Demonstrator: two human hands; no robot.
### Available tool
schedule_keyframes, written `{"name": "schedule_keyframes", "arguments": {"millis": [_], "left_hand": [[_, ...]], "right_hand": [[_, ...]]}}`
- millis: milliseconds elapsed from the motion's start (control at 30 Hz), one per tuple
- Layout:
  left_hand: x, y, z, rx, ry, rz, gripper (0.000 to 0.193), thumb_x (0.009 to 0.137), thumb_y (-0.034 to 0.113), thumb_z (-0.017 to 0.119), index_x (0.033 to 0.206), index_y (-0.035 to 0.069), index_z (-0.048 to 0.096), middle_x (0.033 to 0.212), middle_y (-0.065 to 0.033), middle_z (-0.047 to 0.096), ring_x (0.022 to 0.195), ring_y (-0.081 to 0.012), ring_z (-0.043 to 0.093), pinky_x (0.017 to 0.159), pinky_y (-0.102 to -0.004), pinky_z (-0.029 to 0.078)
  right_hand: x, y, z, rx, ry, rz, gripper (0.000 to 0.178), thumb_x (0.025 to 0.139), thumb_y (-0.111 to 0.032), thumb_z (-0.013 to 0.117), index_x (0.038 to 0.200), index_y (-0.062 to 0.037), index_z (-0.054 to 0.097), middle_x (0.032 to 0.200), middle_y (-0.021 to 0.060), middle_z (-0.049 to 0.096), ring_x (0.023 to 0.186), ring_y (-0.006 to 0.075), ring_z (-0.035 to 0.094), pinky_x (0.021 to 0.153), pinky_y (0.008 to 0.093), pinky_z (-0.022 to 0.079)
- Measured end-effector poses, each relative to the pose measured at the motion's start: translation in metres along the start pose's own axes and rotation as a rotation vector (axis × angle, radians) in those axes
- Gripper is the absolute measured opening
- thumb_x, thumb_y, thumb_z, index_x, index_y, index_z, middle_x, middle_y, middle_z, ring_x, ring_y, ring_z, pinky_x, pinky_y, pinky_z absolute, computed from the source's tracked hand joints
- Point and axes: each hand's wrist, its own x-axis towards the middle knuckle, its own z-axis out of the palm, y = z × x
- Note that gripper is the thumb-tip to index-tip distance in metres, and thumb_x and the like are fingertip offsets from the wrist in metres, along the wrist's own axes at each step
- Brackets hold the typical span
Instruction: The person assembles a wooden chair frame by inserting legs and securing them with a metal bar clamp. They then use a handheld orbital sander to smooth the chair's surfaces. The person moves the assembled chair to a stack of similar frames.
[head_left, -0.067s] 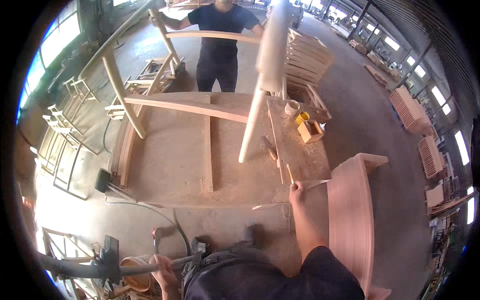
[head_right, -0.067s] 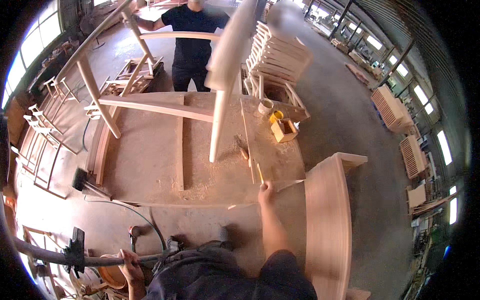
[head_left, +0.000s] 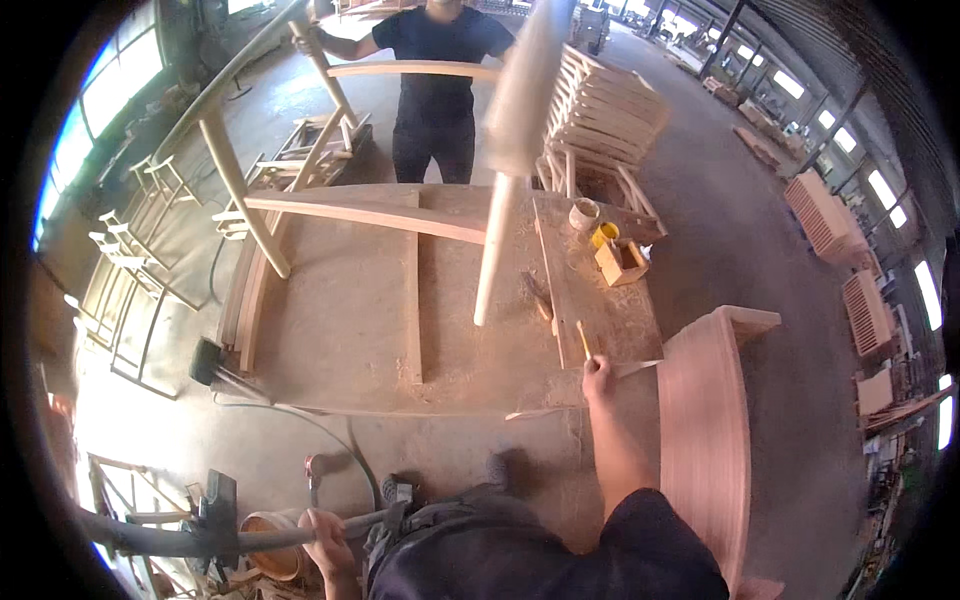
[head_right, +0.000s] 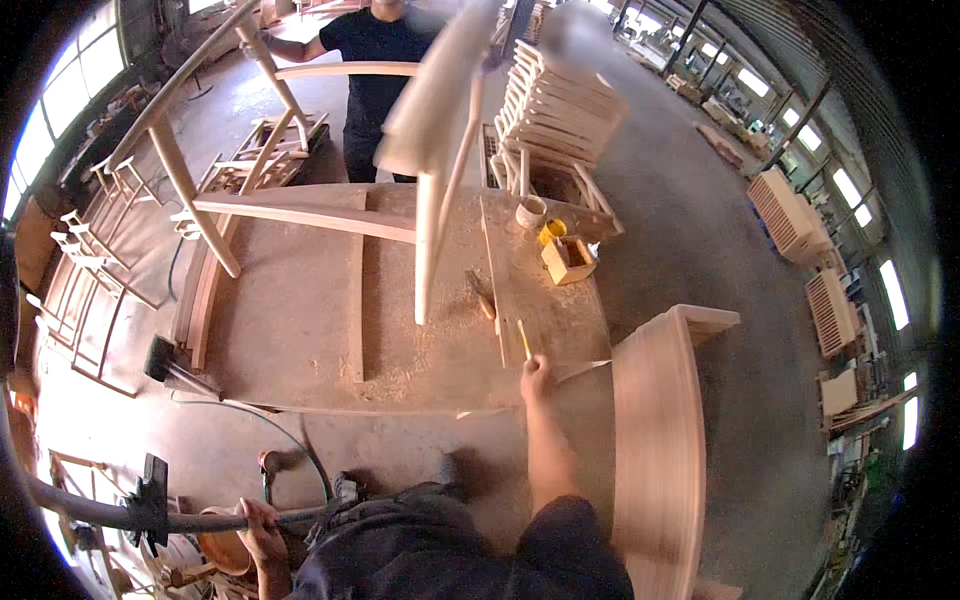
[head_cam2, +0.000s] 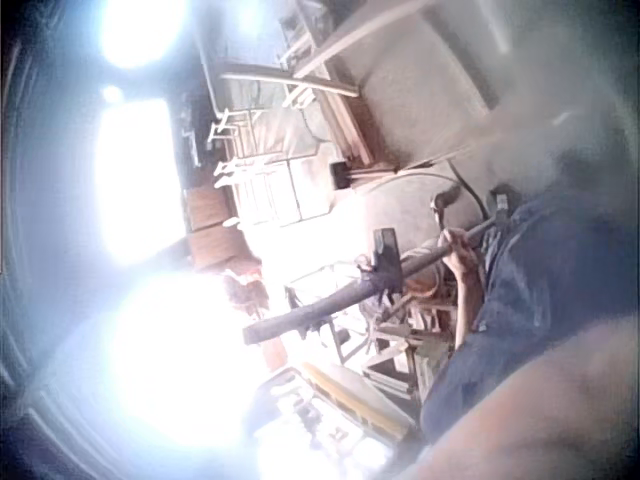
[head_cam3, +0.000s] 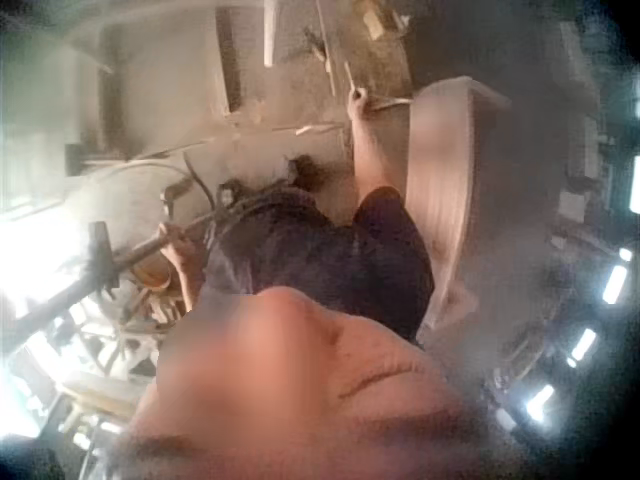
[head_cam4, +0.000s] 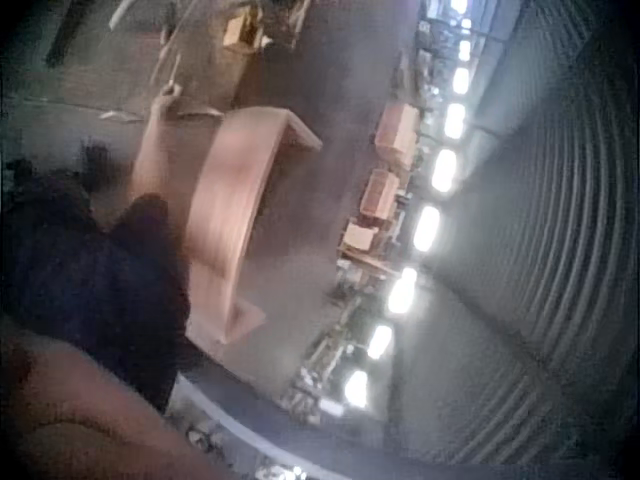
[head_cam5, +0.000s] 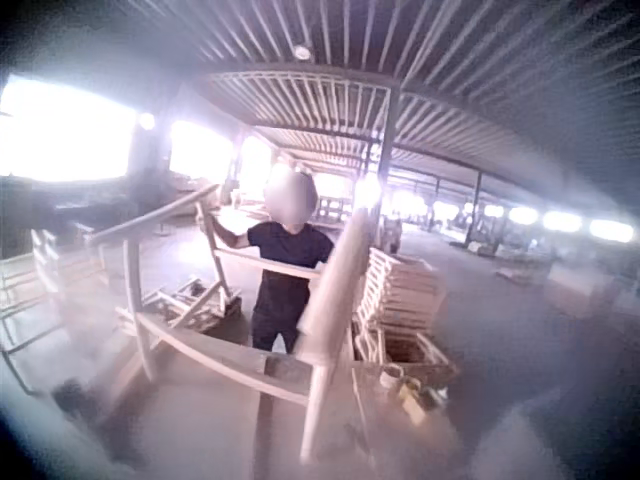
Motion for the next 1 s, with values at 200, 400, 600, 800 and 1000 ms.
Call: {"name": "schedule_keyframes", "arguments": {"millis": [200, 400, 600, 800, 1000], "left_hand": [[-0.063, 0.021, 0.085, 0.043, -0.099, 0.258, 0.04, 0.105, 0.031, 0.05, 0.072, 0.009, 0.042, 0.061, -0.0016, 0.04, 0.05, -0.0128, 0.033, 0.046, -0.0298, 0.028], [-0.102, 0.078, 0.159, -0.136, -0.231, 0.241, 0.047, 0.104, 0.038, 0.054, 0.069, 0.012, 0.038, 0.056, 0.0016, 0.033, 0.047, -0.0116, 0.029, 0.045, -0.0301, 0.027], [-0.109, 0.113, 0.257, -0.201, -0.392, 0.211, 0.049, 0.107, 0.042, 0.046, 0.067, 0.015, 0.038, 0.055, 0.0039, 0.028, 0.045, -0.0111, 0.026, 0.045, -0.0304, 0.028], [-0.112, 0.15, 0.371, -0.079, -0.66, 0.147, 0.045, 0.105, 0.045, 0.05, 0.076, 0.012, 0.044, 0.06, 0.0025, 0.041, 0.049, -0.0115, 0.037, 0.05, -0.0305, 0.035], [-0.081, 0.163, 0.403, 0.182, -1.055, 0.416, 0.097, 0.075, 0.063, 0.081, 0.137, -0.003, 0.045, 0.132, -0.0163, 0.055, 0.122, -0.0251, 0.054, 0.103, -0.0394, 0.042]], "right_hand": [[0.117, 0.027, -0.003, -0.251, -0.026, -0.089, 0.024, 0.09, -0.025, 0.065, 0.109, -0.0102, 0.069, 0.105, 0.0168, 0.072, 0.1, 0.0368, 0.067, 0.085, 0.0488, 0.053], [0.076, -0.024, -0.011, 0.103, -0.022, -0.451, 0.028, 0.092, -0.025, 0.066, 0.115, -0.0086, 0.065, 0.104, 0.0156, 0.071, 0.098, 0.0309, 0.069, 0.084, 0.044, 0.054], [-0.103, -0.115, -0.105, 0.702, -1.023, -1.022, 0.055, 0.092, -0.041, 0.072, 0.136, -0.0101, 0.06, 0.131, 0.0195, 0.06, 0.124, 0.0344, 0.055, 0.109, 0.0451, 0.04], [-0.144, -0.159, -0.161, 0.712, -0.97, -0.625, 0.025, 0.088, -0.026, 0.078, 0.102, -0.0078, 0.07, 0.087, 0.0097, 0.069, 0.082, 0.0208, 0.065, 0.073, 0.0374, 0.051], [-0.09, -0.13, -0.203, 0.66, -0.478, -0.373, 0.029, 0.09, -0.033, 0.076, 0.081, -0.0054, 0.07, 0.061, 0.0054, 0.06, 0.059, 0.0126, 0.057, 0.056, 0.0351, 0.048]]}}
